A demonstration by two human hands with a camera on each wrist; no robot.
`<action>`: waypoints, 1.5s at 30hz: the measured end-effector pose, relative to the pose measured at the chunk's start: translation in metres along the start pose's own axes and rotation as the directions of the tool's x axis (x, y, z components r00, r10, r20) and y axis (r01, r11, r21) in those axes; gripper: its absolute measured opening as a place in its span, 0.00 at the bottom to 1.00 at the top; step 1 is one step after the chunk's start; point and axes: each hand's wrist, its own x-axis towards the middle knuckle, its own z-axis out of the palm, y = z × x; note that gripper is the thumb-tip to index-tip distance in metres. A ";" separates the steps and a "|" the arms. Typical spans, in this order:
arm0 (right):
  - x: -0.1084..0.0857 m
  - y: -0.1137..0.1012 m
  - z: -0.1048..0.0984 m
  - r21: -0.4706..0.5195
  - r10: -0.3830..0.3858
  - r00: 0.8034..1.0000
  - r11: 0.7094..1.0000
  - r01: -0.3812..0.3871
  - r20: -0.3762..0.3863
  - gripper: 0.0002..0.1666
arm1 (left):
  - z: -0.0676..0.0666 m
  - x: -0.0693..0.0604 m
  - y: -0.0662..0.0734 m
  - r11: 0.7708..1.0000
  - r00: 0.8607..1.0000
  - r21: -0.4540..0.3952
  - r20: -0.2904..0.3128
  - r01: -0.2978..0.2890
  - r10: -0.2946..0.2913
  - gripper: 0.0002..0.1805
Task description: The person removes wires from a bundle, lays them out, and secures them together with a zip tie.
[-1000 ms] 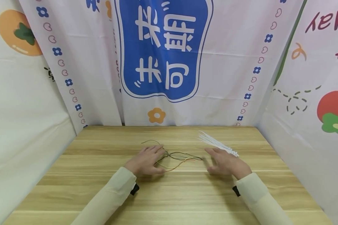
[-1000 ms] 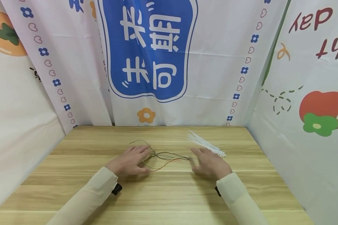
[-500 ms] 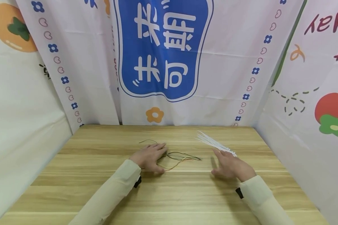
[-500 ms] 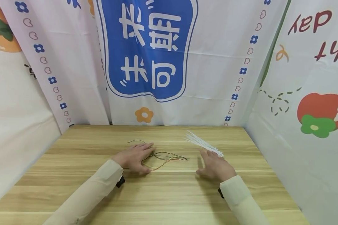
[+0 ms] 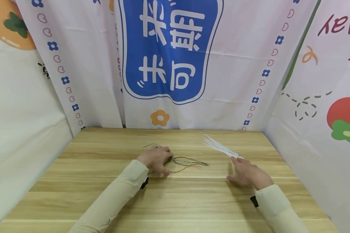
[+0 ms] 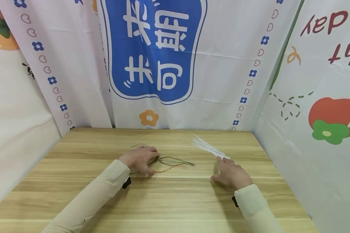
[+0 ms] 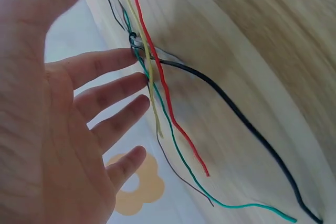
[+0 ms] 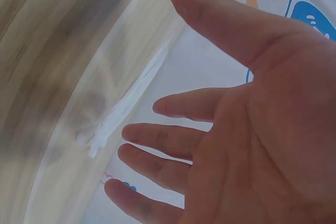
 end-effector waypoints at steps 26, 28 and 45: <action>0.015 0.035 0.007 -0.030 -0.109 0.965 0.994 0.105 -0.240 0.06 | 0.011 0.006 0.013 0.977 0.982 -0.212 -0.188 -0.012 -0.028 0.02; 0.018 0.038 0.008 -0.023 -0.102 0.963 0.995 0.099 -0.250 0.09 | 0.013 0.005 0.013 0.980 0.975 -0.197 -0.218 -0.001 -0.042 0.02; 0.030 0.046 0.014 -0.076 -0.068 0.957 0.996 0.048 -0.281 0.13 | 0.016 0.002 0.015 0.994 0.972 -0.112 -0.234 -0.010 -0.017 0.05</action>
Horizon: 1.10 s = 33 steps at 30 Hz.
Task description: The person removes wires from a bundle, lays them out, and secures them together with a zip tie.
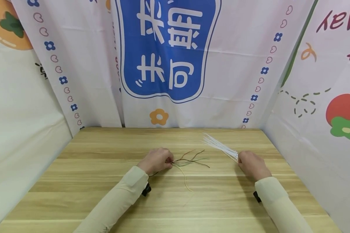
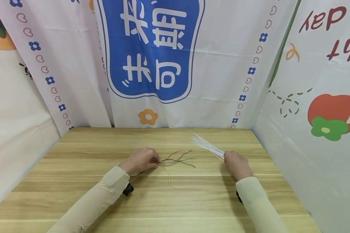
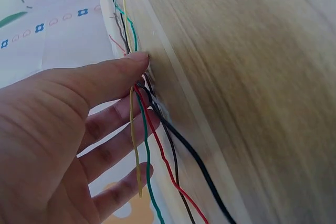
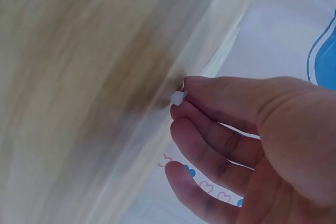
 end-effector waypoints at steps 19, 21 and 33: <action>-0.008 -0.009 -0.006 -0.029 -0.008 1.000 1.000 0.008 -0.010 0.15 | -0.004 -0.003 -0.004 0.997 1.000 -0.070 0.018 0.022 -0.021 0.07; -0.009 -0.012 -0.008 -0.019 -0.013 1.000 1.000 0.013 -0.018 0.15 | -0.003 -0.003 -0.005 0.998 1.000 -0.063 0.015 0.019 -0.018 0.07; -0.019 -0.029 -0.024 -0.012 -0.019 0.997 1.000 0.018 -0.080 0.08 | -0.001 -0.004 -0.005 0.999 1.000 -0.040 0.016 0.005 -0.004 0.07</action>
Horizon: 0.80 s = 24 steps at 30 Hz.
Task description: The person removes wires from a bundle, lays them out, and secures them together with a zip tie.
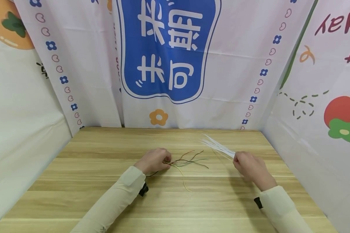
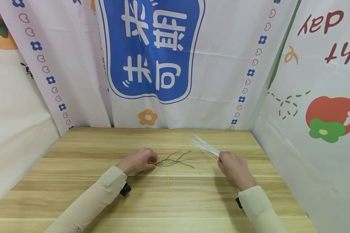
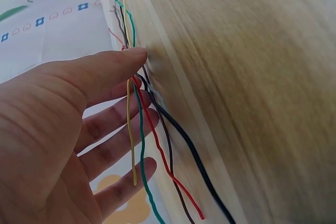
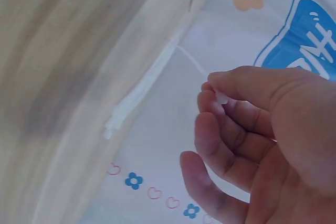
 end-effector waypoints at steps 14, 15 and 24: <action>-0.005 -0.017 -0.015 0.027 -0.060 0.995 0.998 0.062 -0.074 0.09 | 0.002 0.001 -0.001 1.000 1.000 0.006 -0.002 -0.006 0.006 0.07; -0.006 -0.018 -0.016 0.026 -0.067 0.994 0.997 0.070 -0.083 0.09 | 0.002 0.001 -0.001 1.000 1.000 0.006 -0.003 -0.005 0.005 0.07; -0.007 -0.027 -0.024 0.014 -0.147 0.977 0.988 0.151 -0.156 0.12 | 0.002 0.001 -0.002 1.000 1.000 0.021 -0.009 -0.012 0.013 0.07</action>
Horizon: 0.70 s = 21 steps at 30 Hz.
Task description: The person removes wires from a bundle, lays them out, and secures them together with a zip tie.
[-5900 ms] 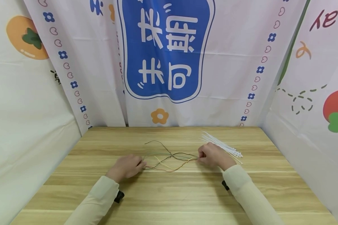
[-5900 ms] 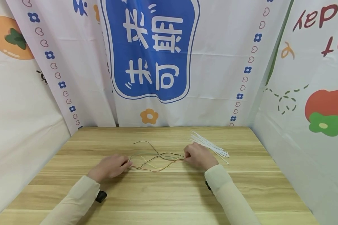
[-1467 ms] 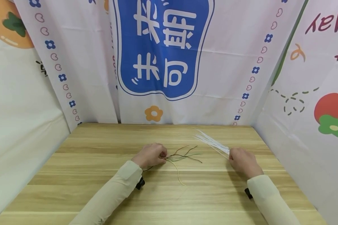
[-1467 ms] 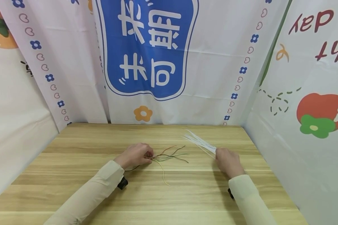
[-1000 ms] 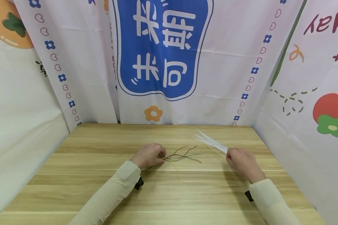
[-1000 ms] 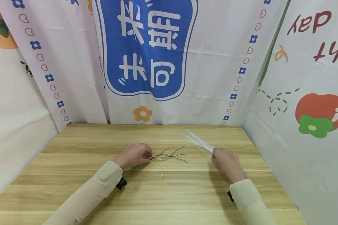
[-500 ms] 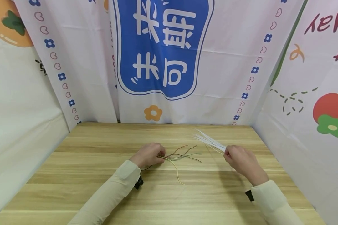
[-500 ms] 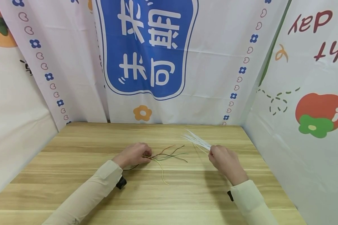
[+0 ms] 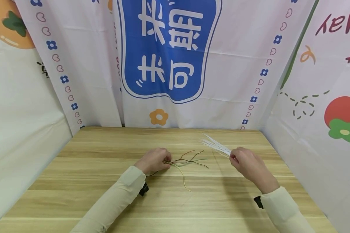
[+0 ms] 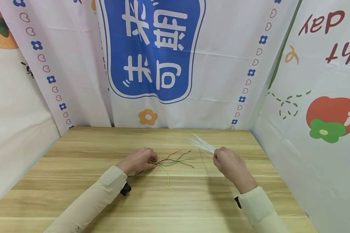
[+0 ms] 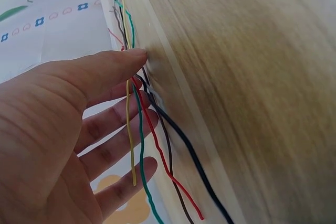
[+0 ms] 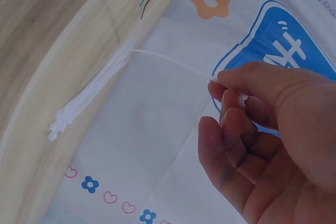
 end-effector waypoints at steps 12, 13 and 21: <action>-0.001 -0.020 -0.016 -0.010 -0.072 0.997 0.997 0.071 -0.032 0.15 | 0.001 0.000 0.000 1.000 1.000 -0.026 0.007 0.012 -0.011 0.06; -0.002 -0.023 -0.017 -0.012 -0.083 0.996 0.997 0.083 -0.041 0.16 | 0.002 0.000 0.000 1.000 1.000 -0.026 0.006 0.009 -0.009 0.06; -0.003 -0.036 -0.024 -0.057 -0.147 0.986 0.988 0.142 -0.083 0.15 | 0.001 0.000 0.000 1.000 1.000 -0.020 -0.001 0.002 -0.002 0.06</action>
